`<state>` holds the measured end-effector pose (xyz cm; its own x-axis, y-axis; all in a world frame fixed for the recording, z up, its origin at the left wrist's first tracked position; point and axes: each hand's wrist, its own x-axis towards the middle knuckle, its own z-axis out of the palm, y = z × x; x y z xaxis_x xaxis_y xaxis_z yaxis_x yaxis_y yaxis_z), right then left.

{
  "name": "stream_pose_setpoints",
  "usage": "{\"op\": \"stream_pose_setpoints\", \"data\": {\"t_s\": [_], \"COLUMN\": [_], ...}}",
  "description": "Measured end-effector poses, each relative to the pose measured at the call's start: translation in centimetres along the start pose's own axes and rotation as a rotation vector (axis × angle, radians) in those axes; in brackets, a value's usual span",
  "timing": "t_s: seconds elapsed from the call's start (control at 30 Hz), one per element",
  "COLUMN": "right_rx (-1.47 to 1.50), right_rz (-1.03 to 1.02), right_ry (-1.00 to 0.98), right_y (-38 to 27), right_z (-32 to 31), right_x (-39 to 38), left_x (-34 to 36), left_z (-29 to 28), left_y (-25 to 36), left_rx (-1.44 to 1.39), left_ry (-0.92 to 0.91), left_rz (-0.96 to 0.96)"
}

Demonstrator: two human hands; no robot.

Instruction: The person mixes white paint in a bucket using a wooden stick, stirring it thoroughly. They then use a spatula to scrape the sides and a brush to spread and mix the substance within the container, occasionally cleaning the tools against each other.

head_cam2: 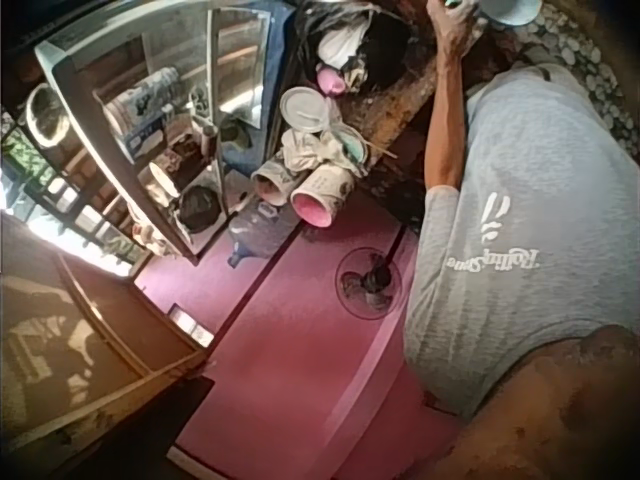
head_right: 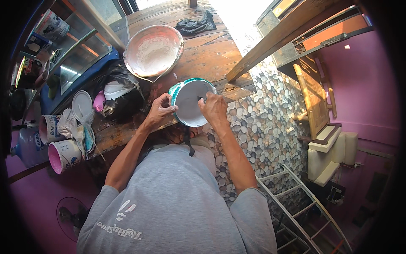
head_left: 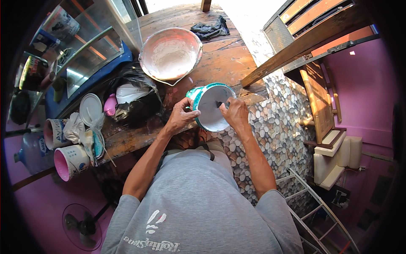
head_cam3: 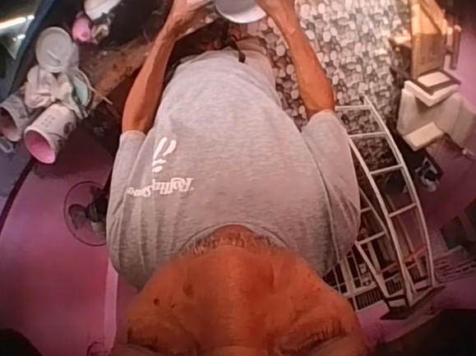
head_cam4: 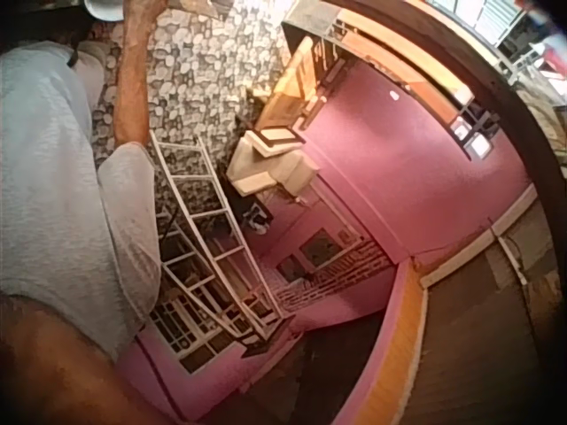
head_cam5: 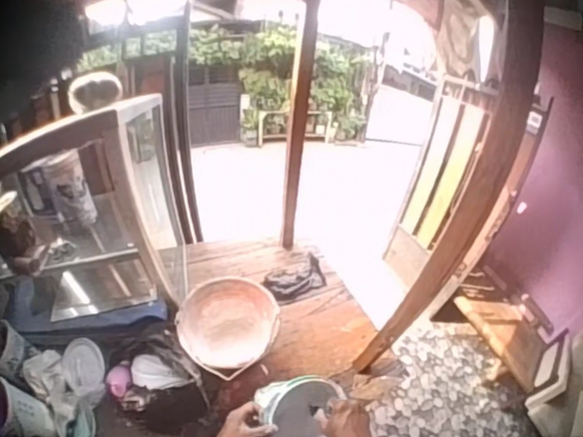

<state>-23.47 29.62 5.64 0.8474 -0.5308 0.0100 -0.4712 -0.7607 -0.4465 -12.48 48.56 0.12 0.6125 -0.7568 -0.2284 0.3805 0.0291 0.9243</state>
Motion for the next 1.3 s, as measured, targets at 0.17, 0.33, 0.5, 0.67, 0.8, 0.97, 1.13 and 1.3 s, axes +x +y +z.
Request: {"op": "stream_pose_setpoints", "data": {"t_s": [0.17,0.33,0.5,0.67,0.8,0.97,1.13,1.3], "right_rx": [0.092,0.206,0.260,0.299,0.259,0.126,-0.013,0.213], "right_rz": [-0.048,-0.169,-0.350,-0.339,-0.301,-0.241,-0.132,-0.071], "right_ry": [0.104,0.105,-0.078,-0.102,0.028,0.118,-0.064,-0.160], "right_y": [0.1,-0.5,-0.5,-0.2,0.2,1.7,2.3,3.7], "right_z": [0.5,0.8,1.0,0.4,0.4,-0.2,-0.8,0.8], "right_x": [1.7,0.9,-1.3,-0.5,1.1,1.8,0.0,-1.1], "left_x": [-0.1,0.1,0.4,0.4,0.6,0.7,0.3,0.3], "left_z": [0.8,0.7,1.0,1.2,1.1,1.2,0.9,0.3], "left_y": [0.4,0.2,0.3,0.5,0.4,0.1,0.3,0.4], "left_rx": [0.021,0.059,0.076,0.057,0.118,0.065,0.009,-0.049], "left_ry": [-0.015,-0.010,0.012,0.010,0.000,-0.007,0.025,0.016], "left_rz": [0.009,0.006,0.031,0.028,0.063,0.063,0.030,0.009]}}
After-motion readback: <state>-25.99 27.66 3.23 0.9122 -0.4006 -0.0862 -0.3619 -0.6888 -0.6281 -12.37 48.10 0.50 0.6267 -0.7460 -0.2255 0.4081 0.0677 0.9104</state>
